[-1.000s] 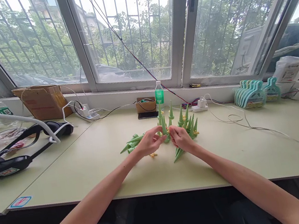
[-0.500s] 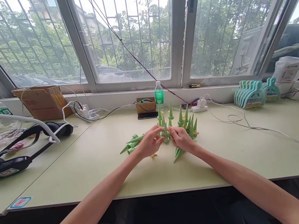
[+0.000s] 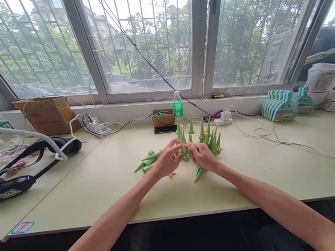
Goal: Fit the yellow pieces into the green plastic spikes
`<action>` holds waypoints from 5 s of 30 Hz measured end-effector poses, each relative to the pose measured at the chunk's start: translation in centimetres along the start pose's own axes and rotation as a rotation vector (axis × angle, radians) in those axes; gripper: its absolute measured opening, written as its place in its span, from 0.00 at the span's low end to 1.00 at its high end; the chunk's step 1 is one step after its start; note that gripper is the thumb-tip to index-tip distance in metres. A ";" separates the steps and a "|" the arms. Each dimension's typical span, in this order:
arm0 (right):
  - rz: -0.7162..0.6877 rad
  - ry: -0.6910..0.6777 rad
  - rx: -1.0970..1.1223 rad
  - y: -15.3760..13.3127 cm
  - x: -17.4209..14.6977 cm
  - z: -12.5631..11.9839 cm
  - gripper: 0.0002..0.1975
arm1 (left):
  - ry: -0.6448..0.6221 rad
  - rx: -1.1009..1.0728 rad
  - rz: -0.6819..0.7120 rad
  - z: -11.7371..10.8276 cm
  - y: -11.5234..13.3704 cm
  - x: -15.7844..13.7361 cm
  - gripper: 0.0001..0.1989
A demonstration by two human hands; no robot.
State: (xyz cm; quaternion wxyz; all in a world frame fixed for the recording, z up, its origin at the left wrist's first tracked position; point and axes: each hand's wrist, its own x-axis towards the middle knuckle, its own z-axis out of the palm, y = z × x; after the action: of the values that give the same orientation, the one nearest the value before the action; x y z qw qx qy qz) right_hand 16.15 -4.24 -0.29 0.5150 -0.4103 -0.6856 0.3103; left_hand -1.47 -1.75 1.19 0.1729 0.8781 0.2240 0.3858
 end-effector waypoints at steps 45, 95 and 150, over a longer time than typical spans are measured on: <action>-0.026 -0.074 0.084 -0.4 -0.4 -0.1 0.22 | 0.067 -0.271 -0.253 -0.2 0.9 0.2 0.16; 0.033 0.025 0.143 0.2 -0.1 0.1 0.26 | 0.196 0.004 -0.024 0.2 1.5 0.2 0.13; -0.014 -0.072 0.023 -0.2 -0.4 -0.1 0.23 | 0.051 -0.078 -0.095 0.0 0.4 0.1 0.12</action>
State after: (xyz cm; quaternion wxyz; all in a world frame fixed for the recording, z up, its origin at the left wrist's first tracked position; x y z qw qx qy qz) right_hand 16.26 -4.70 -0.27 0.4968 -0.3879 -0.7031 0.3292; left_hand -1.33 -2.07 1.48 0.2194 0.8491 0.2544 0.4078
